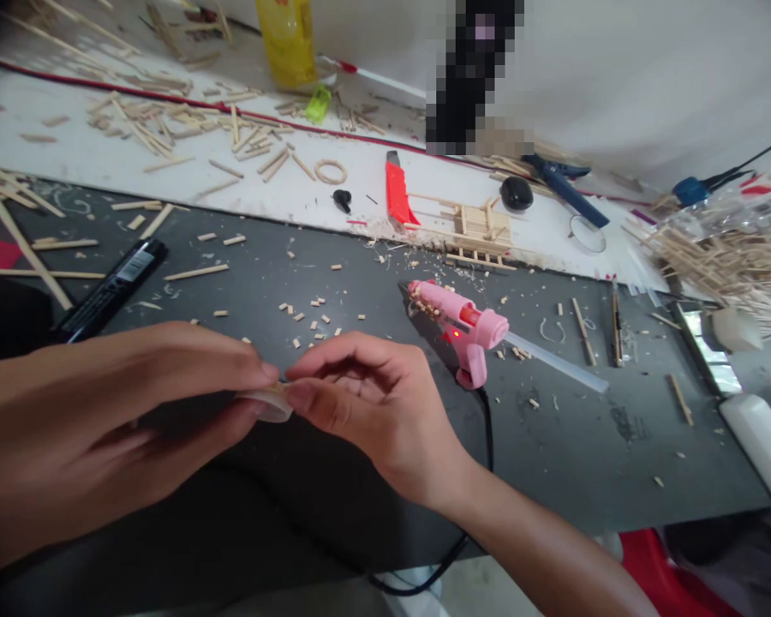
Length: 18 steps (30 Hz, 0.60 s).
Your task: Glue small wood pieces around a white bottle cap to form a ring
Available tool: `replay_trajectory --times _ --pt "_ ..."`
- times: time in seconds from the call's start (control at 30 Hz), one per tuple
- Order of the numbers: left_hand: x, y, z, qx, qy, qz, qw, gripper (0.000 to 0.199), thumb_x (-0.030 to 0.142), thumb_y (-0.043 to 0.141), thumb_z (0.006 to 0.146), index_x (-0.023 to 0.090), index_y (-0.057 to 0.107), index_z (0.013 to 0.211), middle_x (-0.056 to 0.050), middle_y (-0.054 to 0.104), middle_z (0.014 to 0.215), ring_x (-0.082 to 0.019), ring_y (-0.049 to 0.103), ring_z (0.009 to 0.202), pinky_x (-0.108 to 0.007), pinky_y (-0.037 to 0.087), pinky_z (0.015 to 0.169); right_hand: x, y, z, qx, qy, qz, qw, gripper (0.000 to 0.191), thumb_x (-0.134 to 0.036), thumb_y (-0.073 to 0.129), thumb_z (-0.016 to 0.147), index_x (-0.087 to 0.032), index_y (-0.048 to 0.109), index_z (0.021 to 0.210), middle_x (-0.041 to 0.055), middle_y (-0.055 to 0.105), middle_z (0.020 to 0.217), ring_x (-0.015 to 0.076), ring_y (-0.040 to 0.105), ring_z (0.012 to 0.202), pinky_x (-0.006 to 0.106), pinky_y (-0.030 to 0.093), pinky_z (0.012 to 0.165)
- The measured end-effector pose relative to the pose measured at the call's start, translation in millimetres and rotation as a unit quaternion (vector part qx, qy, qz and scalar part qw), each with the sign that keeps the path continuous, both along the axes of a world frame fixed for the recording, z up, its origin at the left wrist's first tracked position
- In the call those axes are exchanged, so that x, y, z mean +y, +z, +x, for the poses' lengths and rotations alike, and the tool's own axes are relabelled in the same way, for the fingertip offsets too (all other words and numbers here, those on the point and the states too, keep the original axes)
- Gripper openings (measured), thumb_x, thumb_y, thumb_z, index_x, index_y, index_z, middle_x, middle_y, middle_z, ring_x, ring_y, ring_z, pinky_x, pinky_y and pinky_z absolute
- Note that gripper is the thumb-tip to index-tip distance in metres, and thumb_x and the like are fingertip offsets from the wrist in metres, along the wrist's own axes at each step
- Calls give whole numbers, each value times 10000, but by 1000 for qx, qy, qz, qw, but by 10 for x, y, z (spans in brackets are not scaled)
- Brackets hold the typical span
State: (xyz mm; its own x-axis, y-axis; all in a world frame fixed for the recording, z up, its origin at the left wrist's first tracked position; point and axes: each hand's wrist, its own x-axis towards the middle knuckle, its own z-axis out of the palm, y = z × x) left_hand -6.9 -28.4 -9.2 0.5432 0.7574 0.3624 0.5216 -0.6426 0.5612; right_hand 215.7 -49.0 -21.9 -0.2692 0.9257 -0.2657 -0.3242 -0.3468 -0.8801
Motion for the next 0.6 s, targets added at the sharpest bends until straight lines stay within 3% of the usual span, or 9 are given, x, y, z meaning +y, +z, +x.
replay_trajectory --times 0.37,0.6 --pt "6 -3 -25 12 -12 -8 1000 234 176 594 995 342 631 1156 96 800 1024 -107 778 797 -240 529 692 -21 -9 -4 -11 1 21 1000 135 -132 857 881 -259 843 924 -39 761 804 49 671 707 116 536 636" --pt "-18 -16 -8 9 -6 -11 1000 218 216 592 1000 359 623 1161 105 797 1043 -103 777 794 -247 518 676 -25 7 -8 -31 -10 24 999 181 -97 919 788 -240 839 865 -36 759 761 66 622 649 149 494 571"
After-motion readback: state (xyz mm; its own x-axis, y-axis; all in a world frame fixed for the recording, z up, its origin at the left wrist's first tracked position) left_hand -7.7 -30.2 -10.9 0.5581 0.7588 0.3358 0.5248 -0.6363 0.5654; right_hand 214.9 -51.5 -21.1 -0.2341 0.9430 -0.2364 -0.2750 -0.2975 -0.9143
